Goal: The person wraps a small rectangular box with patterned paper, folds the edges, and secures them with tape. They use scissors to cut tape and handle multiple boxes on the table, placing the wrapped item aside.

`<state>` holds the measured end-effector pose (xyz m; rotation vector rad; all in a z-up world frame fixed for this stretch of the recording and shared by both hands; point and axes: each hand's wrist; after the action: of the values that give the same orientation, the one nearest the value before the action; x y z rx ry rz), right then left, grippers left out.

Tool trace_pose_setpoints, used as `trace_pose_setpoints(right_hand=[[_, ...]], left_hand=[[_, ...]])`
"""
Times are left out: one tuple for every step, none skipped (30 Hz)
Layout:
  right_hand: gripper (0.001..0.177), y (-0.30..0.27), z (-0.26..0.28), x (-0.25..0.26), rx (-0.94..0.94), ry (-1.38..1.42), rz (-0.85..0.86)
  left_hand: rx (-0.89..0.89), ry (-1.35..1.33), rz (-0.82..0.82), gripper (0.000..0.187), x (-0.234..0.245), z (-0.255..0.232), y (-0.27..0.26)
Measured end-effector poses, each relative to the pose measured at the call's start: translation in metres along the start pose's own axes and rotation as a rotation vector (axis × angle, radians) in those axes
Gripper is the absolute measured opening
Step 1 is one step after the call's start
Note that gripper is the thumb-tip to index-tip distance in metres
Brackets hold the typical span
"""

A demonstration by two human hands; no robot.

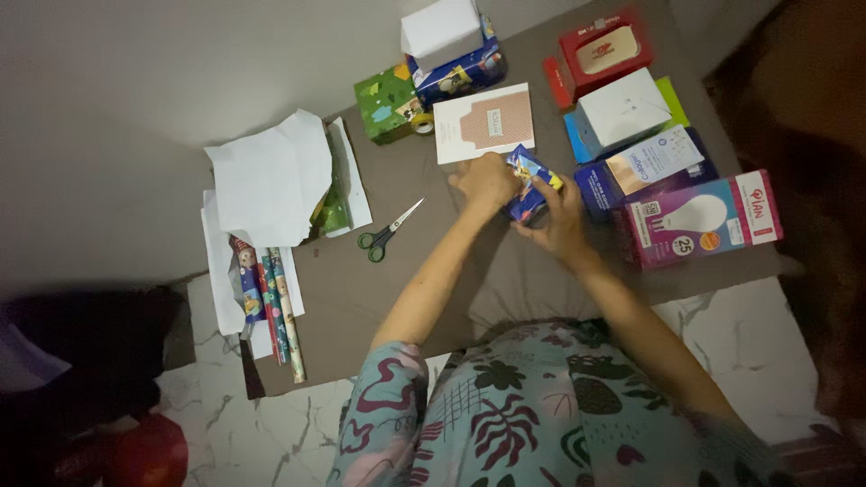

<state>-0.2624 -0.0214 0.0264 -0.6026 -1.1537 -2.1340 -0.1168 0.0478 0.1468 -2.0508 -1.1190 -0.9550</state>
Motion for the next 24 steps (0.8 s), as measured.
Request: trace_pose_setpoints(right_hand=[[0.105, 0.000, 0.000, 0.001, -0.008, -0.012, 0.004], [0.106, 0.000, 0.000, 0.002, -0.016, -0.023, 0.007], [0.106, 0.000, 0.001, 0.002, -0.024, -0.034, 0.011], [0.106, 0.000, 0.001, 0.003, -0.064, -0.013, 0.047], [0.107, 0.000, 0.001, 0.003, -0.104, 0.009, 0.082], [0.107, 0.000, 0.001, 0.003, -0.143, 0.030, 0.117], [0.108, 0.000, 0.001, 0.003, -0.118, 0.013, 0.093], [0.108, 0.000, 0.001, 0.002, -0.093, -0.004, 0.068], [0.109, 0.001, 0.001, 0.002, -0.069, -0.023, 0.040], [0.108, 0.002, 0.000, 0.001, -0.060, -0.004, 0.037], [0.108, 0.000, 0.000, 0.001, -0.049, 0.015, 0.036], [0.108, -0.001, 0.000, 0.001, -0.037, 0.035, 0.036], [0.107, -0.001, 0.000, 0.001, -0.036, 0.024, 0.036], [0.107, 0.000, 0.000, 0.001, -0.034, 0.014, 0.036], [0.106, -0.001, 0.000, 0.001, -0.033, 0.002, 0.037], [0.107, -0.002, 0.000, 0.002, -0.047, 0.008, 0.067], [0.107, -0.003, 0.000, 0.002, -0.063, 0.014, 0.097], [0.108, -0.003, 0.000, 0.003, -0.078, 0.020, 0.127], [0.108, -0.001, -0.001, 0.002, -0.063, 0.001, 0.100], [0.107, 0.000, -0.002, 0.001, -0.048, -0.017, 0.073], [0.107, 0.000, -0.002, 0.000, -0.033, -0.035, 0.048], [0.107, 0.000, -0.003, 0.000, -0.031, -0.022, 0.029], [0.107, 0.001, -0.004, 0.000, -0.027, -0.009, 0.007], [0.106, 0.003, -0.005, -0.001, -0.024, 0.005, -0.015]], left_hand=[[-0.010, 0.007, -0.009, 0.042, -0.001, 0.000, 0.000], [-0.019, 0.014, -0.018, 0.043, -0.001, 0.000, 0.000], [-0.028, 0.022, -0.027, 0.044, -0.001, 0.001, 0.000], [-0.016, 0.043, 0.002, 0.046, -0.001, 0.002, 0.000], [-0.006, 0.064, 0.030, 0.050, 0.000, 0.004, 0.000], [0.005, 0.085, 0.059, 0.054, 0.001, 0.005, 0.000], [-0.040, 0.023, 0.011, 0.060, 0.002, 0.008, -0.001], [-0.086, -0.038, -0.036, 0.068, 0.005, 0.014, -0.002], [-0.135, -0.099, -0.082, 0.076, 0.006, 0.019, -0.001], [-0.103, -0.108, -0.030, 0.070, 0.006, 0.023, 0.000], [-0.068, -0.117, 0.021, 0.067, 0.004, 0.030, 0.001], [-0.034, -0.127, 0.073, 0.065, 0.001, 0.036, 0.002], [-0.061, -0.138, 0.102, 0.060, -0.001, 0.043, 0.007], [-0.088, -0.149, 0.130, 0.056, -0.004, 0.051, 0.012], [-0.115, -0.160, 0.160, 0.052, -0.008, 0.057, 0.018], [-0.079, -0.174, 0.193, 0.048, -0.013, 0.061, 0.024], [-0.044, -0.188, 0.227, 0.045, -0.018, 0.063, 0.032], [-0.009, -0.201, 0.262, 0.042, -0.022, 0.065, 0.037], [-0.033, -0.219, 0.251, 0.044, -0.023, 0.068, 0.041], [-0.057, -0.236, 0.240, 0.047, -0.021, 0.071, 0.043], [-0.078, -0.254, 0.230, 0.049, -0.020, 0.072, 0.043], [-0.056, -0.309, 0.239, 0.052, -0.018, 0.071, 0.042], [-0.036, -0.365, 0.245, 0.055, -0.015, 0.068, 0.041], [-0.016, -0.420, 0.252, 0.059, -0.010, 0.064, 0.039]])
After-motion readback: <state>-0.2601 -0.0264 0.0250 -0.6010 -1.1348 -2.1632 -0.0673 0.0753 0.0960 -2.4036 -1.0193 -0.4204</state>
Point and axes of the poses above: each hand's wrist, its own y-axis towards the middle knuckle, its own x-axis out of the back of the hand, z = x × y, and after that the axes turned 14 degrees about -y, right-handed
